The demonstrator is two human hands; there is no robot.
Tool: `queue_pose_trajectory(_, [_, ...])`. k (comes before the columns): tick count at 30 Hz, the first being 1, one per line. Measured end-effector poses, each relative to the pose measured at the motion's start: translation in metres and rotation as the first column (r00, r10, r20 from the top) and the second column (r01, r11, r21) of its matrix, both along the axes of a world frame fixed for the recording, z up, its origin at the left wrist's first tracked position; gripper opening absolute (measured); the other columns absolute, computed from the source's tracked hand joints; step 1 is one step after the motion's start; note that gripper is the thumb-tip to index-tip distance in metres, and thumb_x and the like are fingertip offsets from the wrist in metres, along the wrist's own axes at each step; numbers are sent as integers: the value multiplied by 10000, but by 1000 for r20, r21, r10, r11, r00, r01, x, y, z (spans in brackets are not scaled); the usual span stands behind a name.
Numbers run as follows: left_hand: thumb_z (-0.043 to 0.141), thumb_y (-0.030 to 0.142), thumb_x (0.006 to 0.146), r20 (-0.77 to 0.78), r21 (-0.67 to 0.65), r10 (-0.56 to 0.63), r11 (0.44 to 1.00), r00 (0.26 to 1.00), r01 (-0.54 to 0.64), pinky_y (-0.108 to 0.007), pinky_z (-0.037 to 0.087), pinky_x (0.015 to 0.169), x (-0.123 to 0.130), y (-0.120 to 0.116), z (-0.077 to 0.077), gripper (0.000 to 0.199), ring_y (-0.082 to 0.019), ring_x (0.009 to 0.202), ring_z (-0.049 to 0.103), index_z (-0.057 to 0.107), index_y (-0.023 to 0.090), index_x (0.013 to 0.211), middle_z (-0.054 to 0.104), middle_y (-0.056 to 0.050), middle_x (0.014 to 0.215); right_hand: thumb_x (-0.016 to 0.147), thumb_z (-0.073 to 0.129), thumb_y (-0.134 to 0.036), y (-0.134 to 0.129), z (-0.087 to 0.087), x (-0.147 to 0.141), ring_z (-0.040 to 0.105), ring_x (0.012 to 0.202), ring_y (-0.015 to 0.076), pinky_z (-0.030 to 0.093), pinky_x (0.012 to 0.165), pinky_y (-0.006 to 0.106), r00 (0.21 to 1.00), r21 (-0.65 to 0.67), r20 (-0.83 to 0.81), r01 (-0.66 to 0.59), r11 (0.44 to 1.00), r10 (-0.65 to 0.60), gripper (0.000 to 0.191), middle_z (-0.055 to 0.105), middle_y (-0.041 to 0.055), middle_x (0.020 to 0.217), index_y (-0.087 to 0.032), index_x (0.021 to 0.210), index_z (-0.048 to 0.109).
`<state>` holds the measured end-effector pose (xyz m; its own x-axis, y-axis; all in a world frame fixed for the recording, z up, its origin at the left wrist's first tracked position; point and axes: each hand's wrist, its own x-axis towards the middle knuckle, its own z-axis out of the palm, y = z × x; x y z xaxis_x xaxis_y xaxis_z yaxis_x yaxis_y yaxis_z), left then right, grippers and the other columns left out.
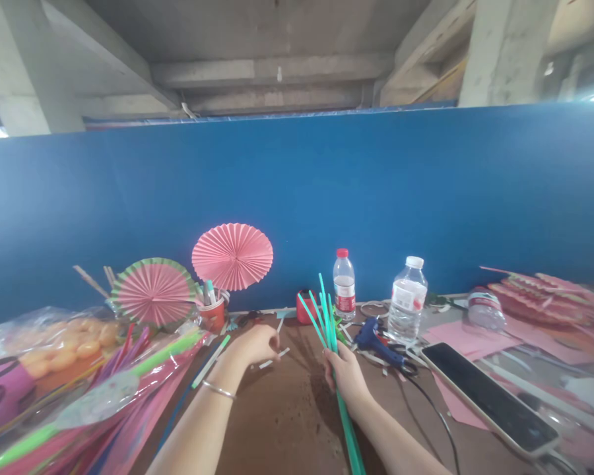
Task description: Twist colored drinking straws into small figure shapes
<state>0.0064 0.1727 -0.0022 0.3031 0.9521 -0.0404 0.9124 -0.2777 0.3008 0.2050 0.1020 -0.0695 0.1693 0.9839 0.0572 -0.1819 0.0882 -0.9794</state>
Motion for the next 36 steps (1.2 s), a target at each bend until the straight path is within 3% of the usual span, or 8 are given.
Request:
queue_pose_trajectory(6, [612,251,628,73,-23,-55,998,996,56,-209,383,595,7,6,-28,120,-137,637,585,646,180,718,647,10,691,701,479,-334,0,-1,2,327,233,44,195,250,160,1000,-1,-5,3,1000,-3,220,350,-113,389,-209,593,335])
queue_pose_trajectory(15, [559,183,670,73,-22,-87,996,994,89,-211,397,588,2,11,-34,122,-139,640,598,641,174,760,658,-14,723,713,463,-300,-2,1,2,325,237,45,198,252,160,1000,5,18,-5,1000,5,193,348,-111,394,-206,594,344])
queue_pose_trajectory(20, [547,191,739,46,-51,-89,995,995,91,-258,423,684,4,13,-36,83,-155,744,598,626,199,763,644,-22,810,715,465,-304,-2,0,3,333,242,52,201,252,163,999,6,34,-7,1000,7,190,340,-111,387,-207,599,350])
queue_pose_trajectory(27, [481,297,831,25,-132,-147,980,989,149,-385,474,750,3,10,-38,302,-179,899,554,491,146,1092,535,-72,1084,724,459,-302,-2,-3,3,345,250,52,223,257,160,999,1,51,-2,1000,2,170,352,-111,399,-203,621,367])
queue_pose_trajectory(30, [486,251,826,54,-53,-126,990,991,129,-338,459,752,-1,8,-32,195,-160,848,568,550,159,985,581,-51,991,727,457,-307,-2,-3,3,342,249,51,219,253,162,998,0,60,-4,1000,4,178,352,-109,402,-204,615,364])
queue_pose_trajectory(36, [422,189,823,163,214,61,972,985,-96,-251,411,696,-13,10,-15,147,-149,778,585,560,167,871,609,-47,856,720,462,-303,-3,-1,3,343,247,46,217,254,157,998,5,66,-14,1000,14,195,345,-111,397,-205,598,345])
